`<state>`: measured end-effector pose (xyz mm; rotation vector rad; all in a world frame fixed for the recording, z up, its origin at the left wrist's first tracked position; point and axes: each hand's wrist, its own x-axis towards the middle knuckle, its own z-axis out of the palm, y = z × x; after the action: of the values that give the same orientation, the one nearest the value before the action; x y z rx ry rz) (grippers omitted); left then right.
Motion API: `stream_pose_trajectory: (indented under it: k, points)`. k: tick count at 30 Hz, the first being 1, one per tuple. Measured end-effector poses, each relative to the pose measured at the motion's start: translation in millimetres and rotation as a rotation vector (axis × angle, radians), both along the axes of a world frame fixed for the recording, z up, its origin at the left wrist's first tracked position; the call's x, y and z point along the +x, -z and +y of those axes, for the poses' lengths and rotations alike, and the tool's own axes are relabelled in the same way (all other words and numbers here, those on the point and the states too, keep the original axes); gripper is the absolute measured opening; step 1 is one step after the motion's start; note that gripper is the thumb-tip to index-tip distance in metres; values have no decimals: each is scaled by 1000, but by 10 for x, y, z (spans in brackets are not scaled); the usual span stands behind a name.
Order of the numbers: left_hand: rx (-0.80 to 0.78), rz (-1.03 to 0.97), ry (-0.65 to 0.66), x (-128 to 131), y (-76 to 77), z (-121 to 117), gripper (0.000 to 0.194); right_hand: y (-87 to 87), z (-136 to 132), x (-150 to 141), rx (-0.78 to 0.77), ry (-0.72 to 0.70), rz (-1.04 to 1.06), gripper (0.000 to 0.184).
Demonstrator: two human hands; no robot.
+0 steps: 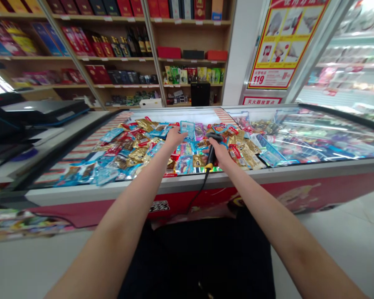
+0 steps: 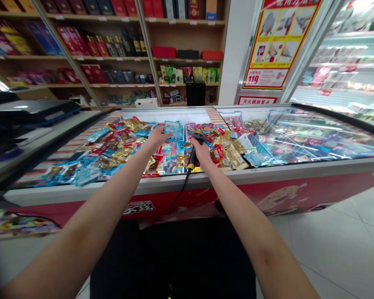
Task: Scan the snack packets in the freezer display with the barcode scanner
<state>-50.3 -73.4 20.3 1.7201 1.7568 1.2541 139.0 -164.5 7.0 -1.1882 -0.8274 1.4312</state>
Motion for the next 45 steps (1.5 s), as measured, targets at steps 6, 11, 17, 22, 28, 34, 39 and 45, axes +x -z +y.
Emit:
stream_pose_trajectory:
  k: [6, 11, 17, 22, 28, 34, 39, 45]
  points:
    - [1, 1, -14, -54, 273, -624, 14, -144, -87, -99, 14, -16, -25, 31]
    - [94, -107, -21, -34, 363, -892, 17, -325, -174, -228, -3, -72, -53, 23]
    - [187, 40, -57, -97, 465, -1026, 16, -472, -350, -343, 54, -143, -53, 19]
    - [156, 21, -83, -165, 509, -967, 18, -435, -459, -431, 86, -198, -95, 20]
    - [129, 8, -114, -233, 495, -864, 25, -484, -501, -501, 88, -209, -134, 22]
    - [130, -31, -31, -243, 543, -821, 23, -594, -564, -537, 89, -235, -156, 24]
    - [138, -39, -16, -241, 556, -807, 26, -558, -567, -537, 101, -240, -145, 24]
    - [148, -10, -45, -239, 556, -819, 24, -540, -562, -530, 95, -244, -125, 26]
